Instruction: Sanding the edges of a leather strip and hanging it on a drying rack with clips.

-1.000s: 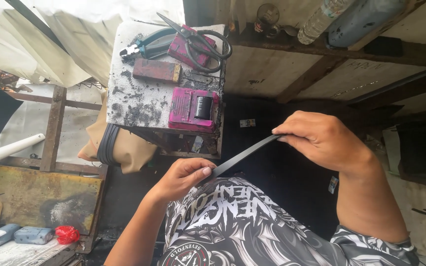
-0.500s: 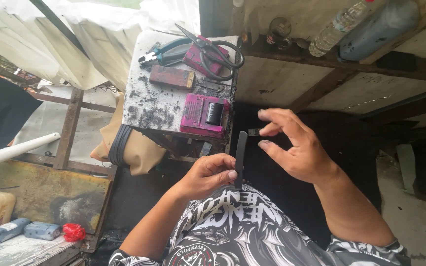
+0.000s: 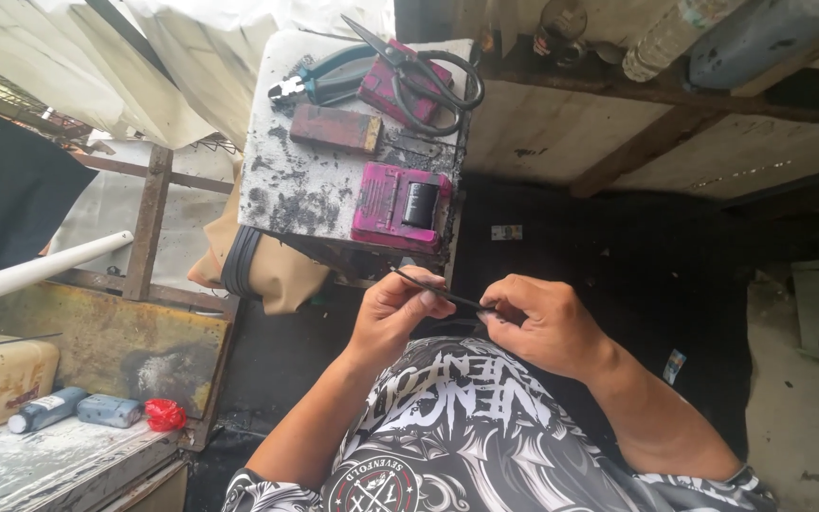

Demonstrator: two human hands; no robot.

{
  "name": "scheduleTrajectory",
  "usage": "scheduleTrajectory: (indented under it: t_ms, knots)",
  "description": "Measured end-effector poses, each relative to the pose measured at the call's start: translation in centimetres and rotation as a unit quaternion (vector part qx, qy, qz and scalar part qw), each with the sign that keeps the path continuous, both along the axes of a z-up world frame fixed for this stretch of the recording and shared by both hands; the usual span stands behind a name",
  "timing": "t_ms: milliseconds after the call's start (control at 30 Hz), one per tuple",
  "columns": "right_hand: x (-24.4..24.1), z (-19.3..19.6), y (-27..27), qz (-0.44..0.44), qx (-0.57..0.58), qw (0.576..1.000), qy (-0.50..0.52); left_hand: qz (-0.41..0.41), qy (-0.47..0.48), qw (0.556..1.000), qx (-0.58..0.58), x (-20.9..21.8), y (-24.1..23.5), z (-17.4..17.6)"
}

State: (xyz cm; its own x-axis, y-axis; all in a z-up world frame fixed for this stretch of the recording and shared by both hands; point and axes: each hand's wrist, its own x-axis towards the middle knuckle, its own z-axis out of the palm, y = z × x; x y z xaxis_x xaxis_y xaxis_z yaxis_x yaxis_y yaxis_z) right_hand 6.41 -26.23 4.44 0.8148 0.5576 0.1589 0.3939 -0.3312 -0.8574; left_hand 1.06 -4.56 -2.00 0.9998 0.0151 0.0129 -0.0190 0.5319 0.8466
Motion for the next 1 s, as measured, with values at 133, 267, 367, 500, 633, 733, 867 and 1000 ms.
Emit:
scheduleTrajectory:
  t_ms: [133,267,367,500,633,733,867,1000]
  knots:
    - [0.5,0.3,-0.5,-0.008,0.001,1.0,-0.006,-0.002,-0.013,1.0,-0.017,0.0,0.3,-0.5]
    - [1.0,1.0,-0.9,-0.004,-0.003,1.0,-0.011,-0.042,0.01,0.996,-0.082,-0.7,0.3,-3.1]
    - [1.6,1.2,-1.1,-0.002,-0.008,1.0,-0.002,-0.122,0.044,0.972,-0.198,-1.0,0.1,-4.8]
    - [2.4,1.0,-1.6,0.049,-0.026,0.998,-0.018,-0.16,0.099,0.947,-0.262,-1.6,-0.9,-6.7]
    - [3.4,0.7,-2.3,0.107,-0.127,0.986,-0.004,-0.193,0.14,0.94,-0.242,-1.8,-1.8,-6.7]
    - [4.4,3.0,-2.2,0.139,-0.195,0.968,0.077,-0.216,0.145,0.94,-0.221,-1.4,-2.1,-4.3]
    - [8.1,4.4,-0.1,0.129,-0.215,0.968,-0.003,-0.209,0.159,0.943,-0.206,-1.1,-2.0,-6.3]
    - [12.4,5.2,5.5,0.102,-0.174,0.964,-0.171,-0.201,0.182,0.943,-0.195,-1.1,-1.9,-6.1]
